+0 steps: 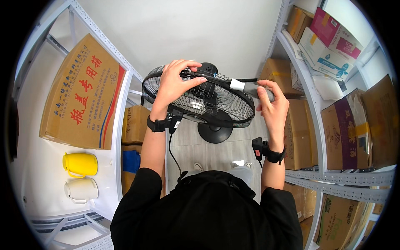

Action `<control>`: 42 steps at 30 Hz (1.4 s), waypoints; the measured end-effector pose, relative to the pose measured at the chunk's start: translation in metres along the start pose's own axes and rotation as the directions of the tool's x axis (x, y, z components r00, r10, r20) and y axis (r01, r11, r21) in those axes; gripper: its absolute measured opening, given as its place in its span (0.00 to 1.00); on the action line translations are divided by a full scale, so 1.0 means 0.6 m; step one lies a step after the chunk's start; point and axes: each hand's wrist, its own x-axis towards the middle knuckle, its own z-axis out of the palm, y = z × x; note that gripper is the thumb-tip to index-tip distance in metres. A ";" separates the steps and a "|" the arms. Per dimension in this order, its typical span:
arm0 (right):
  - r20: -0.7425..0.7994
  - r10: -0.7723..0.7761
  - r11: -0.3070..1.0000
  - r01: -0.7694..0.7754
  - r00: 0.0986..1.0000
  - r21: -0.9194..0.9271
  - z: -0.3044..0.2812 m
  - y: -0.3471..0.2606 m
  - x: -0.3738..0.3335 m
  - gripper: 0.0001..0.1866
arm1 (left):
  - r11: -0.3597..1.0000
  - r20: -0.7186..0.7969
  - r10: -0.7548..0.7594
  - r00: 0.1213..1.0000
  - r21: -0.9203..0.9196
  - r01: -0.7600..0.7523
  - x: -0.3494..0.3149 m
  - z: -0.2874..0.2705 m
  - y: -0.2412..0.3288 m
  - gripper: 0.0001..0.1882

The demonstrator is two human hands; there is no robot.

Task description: The person disassembles a standing fan by removing the front grille, unscrewing the central cap, and detaching the fan blades. They then remove the rear grille and proceed to detach the motor housing from the stand.

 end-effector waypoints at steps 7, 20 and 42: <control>-0.013 -0.291 0.901 0.278 0.957 0.334 0.003 0.018 0.002 0.22 | 1.000 -0.003 -0.001 1.000 -0.020 0.001 0.005 0.002 0.001 0.21; 0.099 -0.001 0.958 -0.028 0.995 0.286 -0.005 0.008 0.004 0.26 | 0.999 -0.011 -0.009 1.000 -0.041 0.008 0.007 0.004 -0.001 0.20; 0.052 0.010 0.997 -0.014 0.999 0.073 -0.003 -0.004 -0.003 0.24 | 1.000 -0.002 -0.011 1.000 -0.025 0.011 0.007 0.004 0.000 0.21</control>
